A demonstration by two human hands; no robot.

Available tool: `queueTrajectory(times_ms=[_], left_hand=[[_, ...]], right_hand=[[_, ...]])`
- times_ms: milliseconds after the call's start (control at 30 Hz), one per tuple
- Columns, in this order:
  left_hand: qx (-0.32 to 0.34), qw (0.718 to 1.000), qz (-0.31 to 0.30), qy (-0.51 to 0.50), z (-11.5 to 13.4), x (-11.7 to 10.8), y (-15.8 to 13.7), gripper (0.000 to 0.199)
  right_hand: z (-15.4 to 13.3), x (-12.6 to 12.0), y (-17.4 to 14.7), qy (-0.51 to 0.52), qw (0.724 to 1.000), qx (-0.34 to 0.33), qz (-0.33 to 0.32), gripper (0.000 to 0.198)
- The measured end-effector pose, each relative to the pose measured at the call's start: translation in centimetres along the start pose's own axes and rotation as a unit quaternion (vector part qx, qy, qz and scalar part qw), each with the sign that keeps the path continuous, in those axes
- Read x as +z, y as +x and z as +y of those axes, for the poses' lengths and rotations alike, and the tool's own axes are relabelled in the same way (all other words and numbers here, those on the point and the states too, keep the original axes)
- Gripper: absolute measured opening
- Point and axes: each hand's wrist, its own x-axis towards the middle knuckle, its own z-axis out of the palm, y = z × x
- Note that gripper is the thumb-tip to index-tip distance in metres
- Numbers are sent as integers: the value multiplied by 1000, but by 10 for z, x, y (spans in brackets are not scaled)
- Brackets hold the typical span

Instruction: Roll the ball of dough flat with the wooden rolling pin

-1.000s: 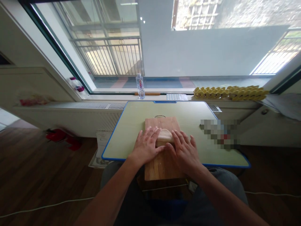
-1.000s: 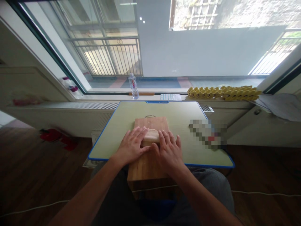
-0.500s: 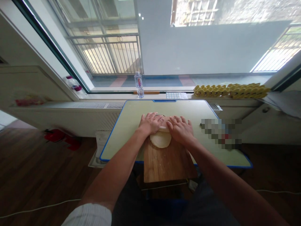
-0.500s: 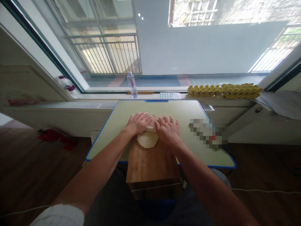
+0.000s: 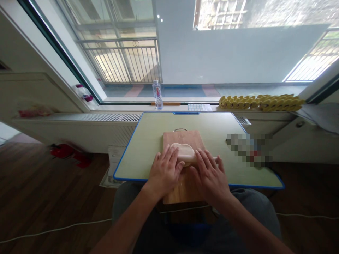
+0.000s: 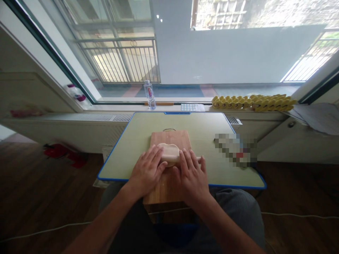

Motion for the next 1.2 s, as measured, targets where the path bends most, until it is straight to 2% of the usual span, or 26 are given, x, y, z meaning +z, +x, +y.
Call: queueTrajectory(times_ms=[100, 167, 400, 467, 567, 733, 833, 1100, 1200], left_hand=[[13, 1000, 15, -1, 7, -1, -29, 61], [4, 1000, 10, 2, 8, -2, -31, 59], [-36, 999, -35, -4, -5, -3, 30, 55], [-42, 998, -37, -2, -6, -3, 39, 54], [-40, 999, -23, -3, -2, -3, 27, 55], [-12, 1000, 4, -8, 10, -3, -28, 58], [1, 1000, 10, -8, 14, -3, -43, 58], [-37, 999, -18, -18, 9, -6, -12, 56], [-36, 999, -16, -18, 10, -8, -15, 56]], right_hand=[[0, -5, -23, 2, 999, -31, 9, 56], [1, -4, -22, 3, 999, -32, 7, 56], [6, 3, 39, 12, 998, 35, -58, 58], [6, 3, 48, 12, 996, 45, -70, 58], [5, 2, 41, 12, 997, 37, -60, 58], [6, -4, -5, 12, 1000, -18, -10, 57], [7, -7, -21, 12, 999, -34, -4, 58], [1, -5, 5, 19, 999, 16, -46, 59], [0, -8, 1, 25, 998, 20, -50, 59]])
